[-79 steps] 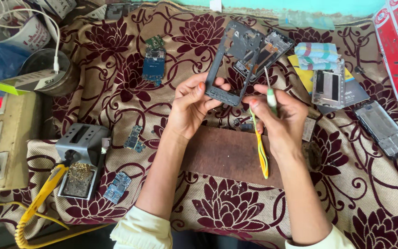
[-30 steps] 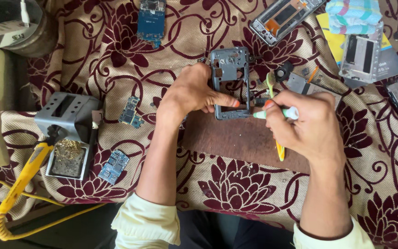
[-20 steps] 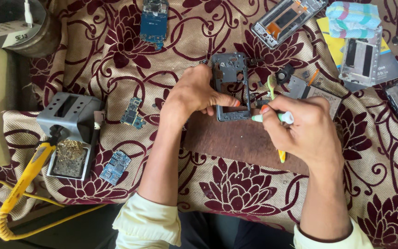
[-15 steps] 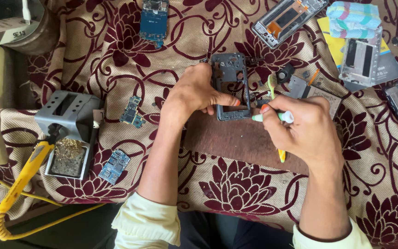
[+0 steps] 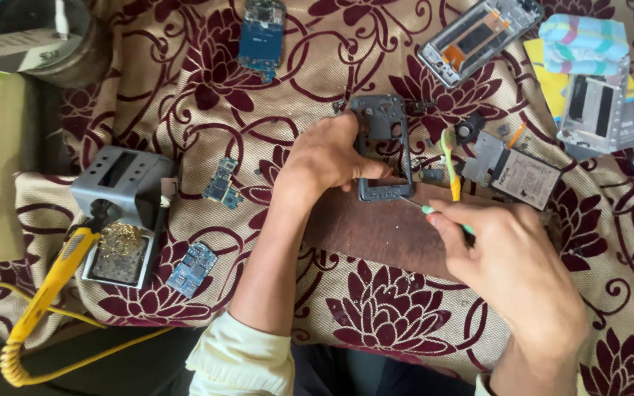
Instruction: The person disassembles a mobile phone chassis using a screwdriver and a prying tool. They remove screws, pry open the casing, and detach internal components such as a ribbon cable and a small circuit board.
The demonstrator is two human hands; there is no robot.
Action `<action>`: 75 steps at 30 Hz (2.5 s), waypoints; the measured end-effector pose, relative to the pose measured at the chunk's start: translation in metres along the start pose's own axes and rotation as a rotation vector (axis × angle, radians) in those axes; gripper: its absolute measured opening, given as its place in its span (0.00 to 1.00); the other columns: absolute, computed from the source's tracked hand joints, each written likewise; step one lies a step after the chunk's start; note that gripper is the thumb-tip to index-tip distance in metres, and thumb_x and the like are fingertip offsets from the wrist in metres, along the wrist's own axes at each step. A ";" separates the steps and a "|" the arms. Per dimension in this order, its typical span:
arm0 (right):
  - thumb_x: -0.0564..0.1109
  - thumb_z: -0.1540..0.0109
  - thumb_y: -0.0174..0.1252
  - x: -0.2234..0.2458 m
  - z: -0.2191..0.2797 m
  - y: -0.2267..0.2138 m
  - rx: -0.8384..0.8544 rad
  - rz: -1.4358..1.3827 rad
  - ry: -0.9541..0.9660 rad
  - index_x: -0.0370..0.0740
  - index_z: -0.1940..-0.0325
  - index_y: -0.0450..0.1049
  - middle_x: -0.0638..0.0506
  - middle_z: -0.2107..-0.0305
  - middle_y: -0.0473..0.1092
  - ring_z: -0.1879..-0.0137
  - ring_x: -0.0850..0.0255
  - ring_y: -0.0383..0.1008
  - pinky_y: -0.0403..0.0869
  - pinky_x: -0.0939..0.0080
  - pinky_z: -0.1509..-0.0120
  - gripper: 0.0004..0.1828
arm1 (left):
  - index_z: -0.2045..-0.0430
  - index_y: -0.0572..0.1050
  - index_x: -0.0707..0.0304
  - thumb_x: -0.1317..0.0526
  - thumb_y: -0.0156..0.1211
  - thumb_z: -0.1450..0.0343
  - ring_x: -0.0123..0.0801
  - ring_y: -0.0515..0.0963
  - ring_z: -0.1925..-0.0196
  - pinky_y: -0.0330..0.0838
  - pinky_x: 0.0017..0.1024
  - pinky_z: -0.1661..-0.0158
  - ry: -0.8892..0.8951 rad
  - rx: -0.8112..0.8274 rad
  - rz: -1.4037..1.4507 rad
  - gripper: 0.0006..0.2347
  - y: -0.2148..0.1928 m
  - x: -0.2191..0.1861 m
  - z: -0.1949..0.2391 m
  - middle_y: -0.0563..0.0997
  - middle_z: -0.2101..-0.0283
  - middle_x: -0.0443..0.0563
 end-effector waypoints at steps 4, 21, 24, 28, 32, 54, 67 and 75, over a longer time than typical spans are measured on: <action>0.49 0.38 0.63 0.015 0.000 0.007 -0.002 0.163 -0.053 0.42 0.55 0.84 0.36 0.83 0.75 0.76 0.46 0.79 0.75 0.48 0.65 0.12 | 0.68 0.75 0.67 0.45 0.74 0.42 0.30 0.80 0.78 0.73 0.32 0.59 0.029 0.028 -0.030 0.24 0.001 -0.001 0.000 0.80 0.79 0.50; 0.49 0.39 0.62 -0.001 -0.080 0.015 0.602 0.145 -0.228 0.46 0.51 0.85 0.55 0.70 0.80 0.69 0.62 0.78 0.74 0.60 0.65 0.15 | 0.58 0.70 0.70 0.56 0.73 0.39 0.38 0.83 0.74 0.80 0.35 0.62 0.126 0.012 0.111 0.22 -0.002 -0.008 0.015 0.83 0.65 0.56; 0.48 0.40 0.61 -0.022 -0.072 0.016 0.514 -0.100 -0.314 0.41 0.57 0.84 0.57 0.79 0.76 0.76 0.66 0.70 0.66 0.62 0.73 0.12 | 0.58 0.72 0.73 0.59 0.76 0.41 0.31 0.82 0.79 0.79 0.31 0.73 0.190 0.052 0.239 0.23 -0.010 -0.018 0.017 0.84 0.66 0.56; 0.47 0.33 0.58 -0.067 -0.068 0.003 0.182 -0.334 -0.280 0.35 0.64 0.78 0.57 0.81 0.64 0.75 0.72 0.59 0.58 0.66 0.73 0.12 | 0.54 0.70 0.73 0.58 0.72 0.41 0.33 0.83 0.79 0.77 0.26 0.78 0.140 0.121 0.318 0.25 0.001 -0.019 0.014 0.82 0.66 0.57; 0.48 0.35 0.64 -0.065 -0.077 0.005 0.001 -0.352 -0.244 0.36 0.70 0.73 0.57 0.83 0.63 0.78 0.71 0.57 0.55 0.63 0.75 0.15 | 0.52 0.66 0.75 0.59 0.72 0.41 0.30 0.86 0.75 0.78 0.25 0.79 0.153 0.125 0.367 0.27 0.004 -0.016 0.007 0.82 0.64 0.58; 0.38 0.32 0.60 -0.044 -0.053 0.006 -0.145 -1.188 -0.263 0.30 0.52 0.80 0.56 0.77 0.71 0.77 0.74 0.61 0.58 0.71 0.76 0.08 | 0.28 0.63 0.69 0.22 0.32 0.33 0.41 0.76 0.49 0.75 0.46 0.42 0.707 0.356 1.395 0.50 0.032 -0.036 -0.005 0.76 0.51 0.55; 0.36 0.40 0.64 0.005 -0.010 -0.013 -0.430 -0.357 -0.706 0.32 0.49 0.79 0.44 0.67 0.79 0.67 0.63 0.81 0.76 0.64 0.67 0.15 | 0.30 0.61 0.78 0.22 0.31 0.31 0.43 0.78 0.48 0.71 0.38 0.41 0.763 0.540 1.453 0.51 0.025 -0.038 0.011 0.80 0.51 0.60; 0.34 0.42 0.64 0.015 -0.013 -0.014 -0.371 -0.226 -0.681 0.35 0.52 0.82 0.47 0.71 0.78 0.74 0.64 0.76 0.73 0.67 0.75 0.14 | 0.35 0.65 0.73 0.31 0.49 0.31 0.39 0.76 0.51 0.74 0.39 0.49 0.838 0.281 1.522 0.41 0.014 -0.027 0.009 0.77 0.51 0.58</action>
Point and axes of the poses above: each hand's wrist, its own z-axis away from the middle knuckle, its own y-axis out of the palm, x = y × z, the point moved 6 cm from there along -z, towards the middle knuckle
